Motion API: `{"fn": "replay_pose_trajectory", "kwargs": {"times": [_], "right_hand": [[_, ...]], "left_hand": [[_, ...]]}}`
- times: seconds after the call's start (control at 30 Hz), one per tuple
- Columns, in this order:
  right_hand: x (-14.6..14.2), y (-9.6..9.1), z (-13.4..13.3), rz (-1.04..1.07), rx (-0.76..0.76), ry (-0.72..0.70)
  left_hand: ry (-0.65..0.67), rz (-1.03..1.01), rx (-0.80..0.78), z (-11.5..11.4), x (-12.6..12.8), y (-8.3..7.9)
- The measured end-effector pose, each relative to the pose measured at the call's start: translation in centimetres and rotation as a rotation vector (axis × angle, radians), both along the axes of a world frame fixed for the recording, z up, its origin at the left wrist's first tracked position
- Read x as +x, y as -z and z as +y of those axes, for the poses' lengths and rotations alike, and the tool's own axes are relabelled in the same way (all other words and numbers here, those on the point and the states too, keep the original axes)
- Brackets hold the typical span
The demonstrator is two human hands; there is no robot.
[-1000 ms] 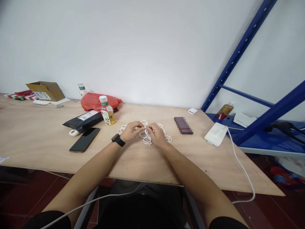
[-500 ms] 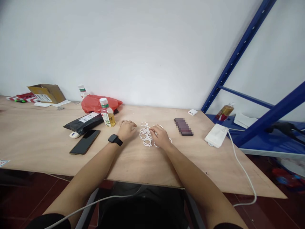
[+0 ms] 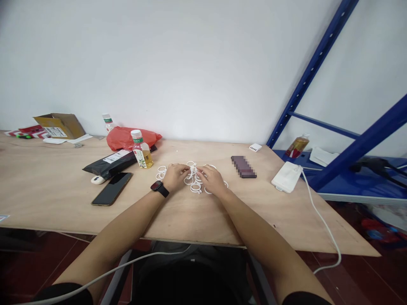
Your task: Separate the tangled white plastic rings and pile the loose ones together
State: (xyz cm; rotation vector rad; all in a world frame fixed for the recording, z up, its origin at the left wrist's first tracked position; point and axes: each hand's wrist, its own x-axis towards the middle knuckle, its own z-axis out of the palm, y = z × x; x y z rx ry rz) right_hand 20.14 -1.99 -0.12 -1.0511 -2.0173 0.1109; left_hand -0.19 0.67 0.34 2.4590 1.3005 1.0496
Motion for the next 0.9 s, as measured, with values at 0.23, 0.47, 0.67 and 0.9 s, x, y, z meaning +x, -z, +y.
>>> {"fn": "replay_pose_trajectory", "kwargs": {"times": [0.23,0.47,0.67,0.9], "right_hand": [[-0.8,-0.5,-0.8,0.088,0.015,-0.032],[-0.8,-0.5,-1.1,0.099,0.076,-0.007],[-1.0,-0.3,-1.1,0.086,0.103,0.029],[-1.5,-0.2,-1.0,0.175,0.104,0.056]], "left_hand": [[0.132,-0.054,0.06,-1.3,0.8,-0.6],[0.256,-0.11,0.115,-1.6,0.5,-1.4],[0.262,-0.169,0.149,-1.7,0.7,-1.5],[0.316,-0.108,0.154,-1.5,0.4,-1.5]]}}
